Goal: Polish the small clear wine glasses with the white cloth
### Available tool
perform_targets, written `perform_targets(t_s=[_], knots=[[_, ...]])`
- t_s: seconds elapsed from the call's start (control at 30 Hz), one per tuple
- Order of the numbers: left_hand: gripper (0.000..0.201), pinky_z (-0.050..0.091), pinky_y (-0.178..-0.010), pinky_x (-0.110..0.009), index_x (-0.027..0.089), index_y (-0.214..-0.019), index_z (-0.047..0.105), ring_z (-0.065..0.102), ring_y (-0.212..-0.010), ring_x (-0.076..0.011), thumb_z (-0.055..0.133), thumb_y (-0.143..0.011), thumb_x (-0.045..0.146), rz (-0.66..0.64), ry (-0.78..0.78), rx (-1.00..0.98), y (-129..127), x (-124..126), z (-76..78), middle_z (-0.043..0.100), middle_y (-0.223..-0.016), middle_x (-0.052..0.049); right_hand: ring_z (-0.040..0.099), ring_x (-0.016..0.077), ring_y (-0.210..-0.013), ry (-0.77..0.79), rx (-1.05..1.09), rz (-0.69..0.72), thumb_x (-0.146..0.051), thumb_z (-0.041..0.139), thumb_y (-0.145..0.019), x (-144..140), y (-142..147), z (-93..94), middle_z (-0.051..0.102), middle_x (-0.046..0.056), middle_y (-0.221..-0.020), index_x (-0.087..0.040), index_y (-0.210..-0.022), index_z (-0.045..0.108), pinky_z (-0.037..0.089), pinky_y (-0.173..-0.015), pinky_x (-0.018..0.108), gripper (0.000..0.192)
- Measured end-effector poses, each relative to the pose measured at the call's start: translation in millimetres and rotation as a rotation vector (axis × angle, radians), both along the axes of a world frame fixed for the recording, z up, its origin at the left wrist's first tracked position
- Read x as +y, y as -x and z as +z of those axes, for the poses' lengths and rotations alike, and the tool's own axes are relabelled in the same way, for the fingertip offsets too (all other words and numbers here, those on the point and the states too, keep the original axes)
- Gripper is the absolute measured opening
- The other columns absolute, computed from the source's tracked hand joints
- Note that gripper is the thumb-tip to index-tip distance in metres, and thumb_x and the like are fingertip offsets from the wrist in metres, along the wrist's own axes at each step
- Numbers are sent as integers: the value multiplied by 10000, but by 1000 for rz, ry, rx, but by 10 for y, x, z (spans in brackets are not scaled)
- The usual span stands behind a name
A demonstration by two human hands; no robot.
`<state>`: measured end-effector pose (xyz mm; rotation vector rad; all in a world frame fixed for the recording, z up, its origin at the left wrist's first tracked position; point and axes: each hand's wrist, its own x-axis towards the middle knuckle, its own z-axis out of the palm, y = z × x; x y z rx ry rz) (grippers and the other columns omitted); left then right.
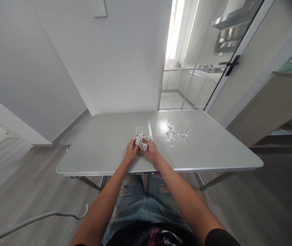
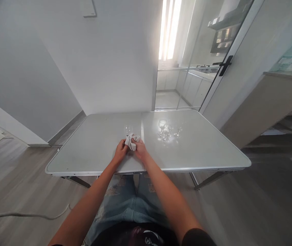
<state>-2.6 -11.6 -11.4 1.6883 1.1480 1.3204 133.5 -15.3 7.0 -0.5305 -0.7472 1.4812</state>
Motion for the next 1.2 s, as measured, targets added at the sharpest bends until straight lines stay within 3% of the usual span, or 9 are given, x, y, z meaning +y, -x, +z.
perform_targets(t_s=[0.2, 0.37, 0.43, 0.53, 0.7, 0.87, 0.97, 1.07, 1.2], knots=[[193, 470, -843, -318, 182, -983, 585, 568, -888, -176, 534, -906, 352, -39, 9, -38, -2, -3, -37, 613, -958, -48, 614, 155, -692, 20, 11, -50, -433, 823, -701, 54, -35, -58, 677, -6, -810, -233, -897, 632, 505, -646, 284, 339], [324, 508, -878, -337, 215, -929, 508, 621, -917, -169, 497, -927, 539, -27, 47, -241, 14, 32, -75, 600, -920, -30, 599, 117, -643, 108, 80, -349, -459, 814, -679, 111, -95, -78, 629, -59, -715, -245, -845, 555, 491, -631, 239, 375], [349, 504, -915, -348, 215, -877, 509, 636, -962, -179, 499, -927, 560, 13, 17, -249, 23, 28, -59, 608, -897, -31, 587, 106, -637, 123, 61, -383, -433, 826, -654, 102, -75, -82, 627, -65, -719, -242, -855, 561, 475, -618, 221, 384], [346, 488, -949, -364, 205, -856, 571, 639, -1046, -210, 510, -933, 537, 90, -38, -203, 49, -14, 2, 656, -905, -53, 558, 102, -644, 66, -70, -338, -358, 827, -645, 65, 1, -95, 623, -62, -729, -233, -879, 600, 445, -604, 204, 349], [323, 493, -938, -366, 194, -948, 684, 647, -975, -207, 572, -911, 495, 274, -94, -181, 107, -54, 86, 722, -999, -79, 559, 112, -705, 19, -263, -237, -297, 789, -671, 19, 101, -127, 638, -59, -758, -231, -893, 652, 453, -663, 197, 269], [331, 528, -832, -321, 161, -911, 689, 668, -868, -188, 659, -853, 486, 285, -66, -308, 115, -19, 94, 730, -913, -76, 602, 157, -770, -23, -252, -17, -370, 803, -668, -10, 165, -116, 703, -4, -822, -211, -958, 700, 492, -696, 250, 345], [331, 524, -762, -296, 147, -872, 717, 666, -787, -178, 700, -818, 474, 331, -49, -260, 121, -24, 92, 726, -833, -64, 581, 151, -699, -35, -268, 105, -401, 807, -665, -30, 193, -115, 693, 6, -762, -184, -913, 712, 461, -650, 251, 343], [311, 514, -750, -281, 152, -853, 739, 664, -775, -173, 694, -822, 458, 380, -71, -173, 140, -37, 92, 729, -835, -60, 547, 133, -657, -26, -320, 117, -394, 814, -651, -41, 182, -128, 680, 5, -740, -166, -870, 717, 425, -642, 250, 331], [295, 505, -740, -266, 162, -852, 740, 658, -782, -169, 666, -844, 447, 466, -92, -166, 172, -21, 86, 730, -839, -55, 580, 164, -742, -77, -333, 86, -378, 779, -689, -52, 130, -120, 687, 14, -776, -178, -887, 727, 445, -722, 281, 286]])
